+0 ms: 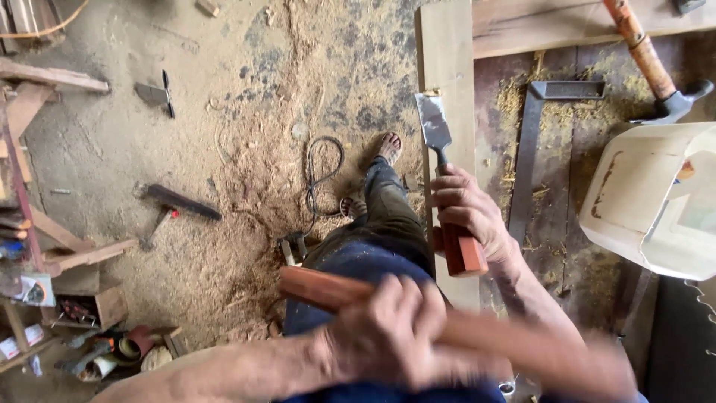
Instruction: Using a chisel and a wooden mallet to manually carve a mortise slot into a wooden board.
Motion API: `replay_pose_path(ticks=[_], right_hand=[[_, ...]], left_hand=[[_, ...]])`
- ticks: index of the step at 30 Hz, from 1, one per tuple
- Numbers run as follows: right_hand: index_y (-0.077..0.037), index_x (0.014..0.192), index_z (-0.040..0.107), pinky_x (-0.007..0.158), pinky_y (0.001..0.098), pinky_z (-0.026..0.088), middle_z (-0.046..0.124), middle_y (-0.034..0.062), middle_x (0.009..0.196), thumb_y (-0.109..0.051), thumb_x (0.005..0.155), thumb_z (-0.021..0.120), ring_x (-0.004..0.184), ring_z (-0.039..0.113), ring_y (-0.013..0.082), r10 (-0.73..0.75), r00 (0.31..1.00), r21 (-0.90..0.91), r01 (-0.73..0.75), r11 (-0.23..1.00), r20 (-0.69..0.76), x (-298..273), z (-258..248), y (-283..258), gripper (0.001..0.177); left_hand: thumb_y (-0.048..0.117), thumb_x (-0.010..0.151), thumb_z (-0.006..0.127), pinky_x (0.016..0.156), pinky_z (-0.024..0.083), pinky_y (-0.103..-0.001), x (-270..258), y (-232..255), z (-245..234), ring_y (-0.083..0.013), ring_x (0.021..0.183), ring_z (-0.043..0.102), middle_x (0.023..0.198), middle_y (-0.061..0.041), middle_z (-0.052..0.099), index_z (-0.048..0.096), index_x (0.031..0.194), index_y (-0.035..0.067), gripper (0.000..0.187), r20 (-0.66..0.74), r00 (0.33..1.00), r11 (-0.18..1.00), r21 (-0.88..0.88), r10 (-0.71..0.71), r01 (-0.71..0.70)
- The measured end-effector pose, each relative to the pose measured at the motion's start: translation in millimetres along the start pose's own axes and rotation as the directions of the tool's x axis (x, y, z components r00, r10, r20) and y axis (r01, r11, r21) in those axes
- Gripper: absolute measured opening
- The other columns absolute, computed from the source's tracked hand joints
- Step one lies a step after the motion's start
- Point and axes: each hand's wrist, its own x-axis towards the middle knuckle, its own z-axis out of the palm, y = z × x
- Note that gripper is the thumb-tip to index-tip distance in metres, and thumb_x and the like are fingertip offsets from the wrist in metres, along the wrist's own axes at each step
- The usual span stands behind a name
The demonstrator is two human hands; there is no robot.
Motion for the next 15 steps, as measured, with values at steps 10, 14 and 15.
replay_pose_path(ticks=[10,14,15], right_hand=[[-0.004,0.105,0.053,0.107,0.0596,0.051,0.066,0.0183,0.108,-0.017,0.094,0.072,0.107,0.066,0.0379,0.002,0.999,-0.023,-0.003,1.0,-0.049,4,4,7,0.025],[-0.005,0.109,0.055,0.114,0.0627,0.044,0.067,0.0185,0.112,-0.031,0.097,0.068,0.114,0.064,0.0387,-0.017,0.999,-0.03,0.016,0.999,-0.045,-11,8,19,0.032],[-0.005,0.109,0.055,0.114,0.0627,0.044,0.067,0.0185,0.112,-0.031,0.097,0.068,0.114,0.064,0.0387,-0.025,0.999,-0.031,0.024,0.999,-0.045,-3,5,21,0.032]], left_hand=[[0.036,0.125,0.049,0.062,0.049,-0.044,-4,-13,3,-0.0308,0.074,0.059,0.096,-0.023,0.06,0.025,0.163,0.041,0.046,0.084,0.981,0.975,0.123,0.175,-0.184],[0.036,0.122,0.049,0.062,0.05,-0.04,-2,-25,6,-0.0293,0.073,0.059,0.095,-0.024,0.063,0.03,0.161,0.043,0.044,0.108,0.99,0.98,0.164,0.094,-0.111],[0.036,0.122,0.049,0.062,0.05,-0.04,-6,-22,4,-0.0293,0.073,0.059,0.095,-0.024,0.063,0.03,0.161,0.043,0.044,0.106,0.99,0.979,0.171,0.094,-0.112]])
